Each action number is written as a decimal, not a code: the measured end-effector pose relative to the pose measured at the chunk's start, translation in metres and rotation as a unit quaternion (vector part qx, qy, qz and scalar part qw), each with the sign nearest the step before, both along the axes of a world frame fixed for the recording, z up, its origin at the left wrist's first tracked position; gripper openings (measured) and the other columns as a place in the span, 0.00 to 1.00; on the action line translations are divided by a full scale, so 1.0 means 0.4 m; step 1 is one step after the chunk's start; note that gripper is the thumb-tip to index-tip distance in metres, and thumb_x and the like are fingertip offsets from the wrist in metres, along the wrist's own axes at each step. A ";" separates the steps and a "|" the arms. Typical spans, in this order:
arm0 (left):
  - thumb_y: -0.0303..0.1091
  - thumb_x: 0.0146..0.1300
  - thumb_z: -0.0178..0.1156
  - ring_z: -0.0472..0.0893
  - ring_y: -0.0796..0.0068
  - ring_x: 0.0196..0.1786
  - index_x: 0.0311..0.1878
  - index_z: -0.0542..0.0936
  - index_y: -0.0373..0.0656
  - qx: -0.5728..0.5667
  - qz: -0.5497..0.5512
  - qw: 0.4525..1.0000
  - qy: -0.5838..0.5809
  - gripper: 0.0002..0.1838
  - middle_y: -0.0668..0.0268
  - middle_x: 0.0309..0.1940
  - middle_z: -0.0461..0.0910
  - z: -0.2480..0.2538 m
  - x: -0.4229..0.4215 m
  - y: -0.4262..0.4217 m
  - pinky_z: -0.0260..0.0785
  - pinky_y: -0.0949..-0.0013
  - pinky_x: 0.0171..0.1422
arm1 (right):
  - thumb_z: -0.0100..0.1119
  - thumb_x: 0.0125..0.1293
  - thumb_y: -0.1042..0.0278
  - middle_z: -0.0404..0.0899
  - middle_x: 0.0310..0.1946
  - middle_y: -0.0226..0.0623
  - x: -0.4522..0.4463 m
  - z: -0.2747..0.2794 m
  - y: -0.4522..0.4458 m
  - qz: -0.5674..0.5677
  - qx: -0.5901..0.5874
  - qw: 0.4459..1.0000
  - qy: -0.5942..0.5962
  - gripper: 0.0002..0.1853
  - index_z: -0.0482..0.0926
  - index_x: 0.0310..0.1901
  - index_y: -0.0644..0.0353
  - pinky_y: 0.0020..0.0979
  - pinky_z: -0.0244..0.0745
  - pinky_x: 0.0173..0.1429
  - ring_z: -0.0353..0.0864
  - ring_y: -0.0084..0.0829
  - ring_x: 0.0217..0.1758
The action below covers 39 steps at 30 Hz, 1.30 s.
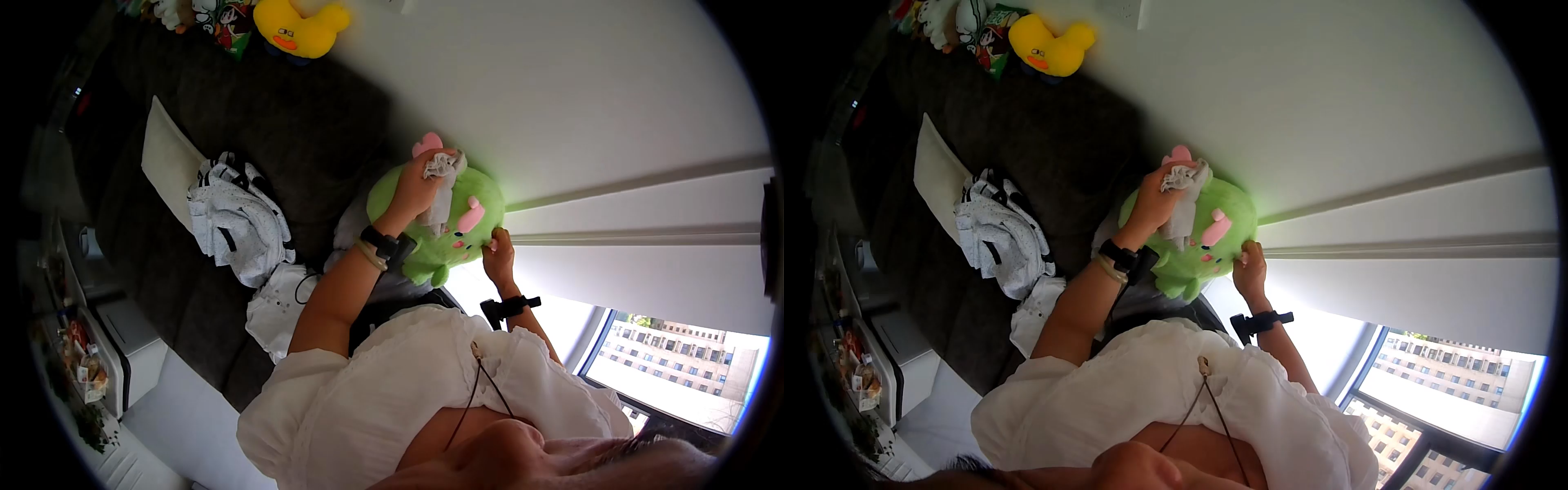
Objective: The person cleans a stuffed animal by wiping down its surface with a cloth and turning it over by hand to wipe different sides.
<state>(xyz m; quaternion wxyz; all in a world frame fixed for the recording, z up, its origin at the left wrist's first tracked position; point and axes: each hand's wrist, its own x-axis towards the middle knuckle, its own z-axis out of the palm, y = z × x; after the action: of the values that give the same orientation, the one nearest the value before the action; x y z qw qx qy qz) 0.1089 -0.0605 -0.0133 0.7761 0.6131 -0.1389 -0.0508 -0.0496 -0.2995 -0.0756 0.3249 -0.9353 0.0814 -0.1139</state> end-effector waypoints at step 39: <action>0.19 0.58 0.55 0.77 0.53 0.55 0.48 0.84 0.40 0.543 -0.011 0.827 -0.144 0.16 0.59 0.53 0.83 -0.250 0.057 0.186 0.73 0.56 0.61 | 0.60 0.57 0.84 0.75 0.40 0.49 0.022 0.041 0.027 0.021 0.010 1.000 0.000 0.13 0.73 0.42 0.62 0.44 0.75 0.43 0.78 0.55 0.41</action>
<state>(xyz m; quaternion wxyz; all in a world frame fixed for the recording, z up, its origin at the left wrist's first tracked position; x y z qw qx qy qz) 0.1316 0.0138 -0.1132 0.2883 0.9343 -0.2063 -0.0378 -0.0409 -0.2885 -0.0591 0.3362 -0.9336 0.0633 -0.1063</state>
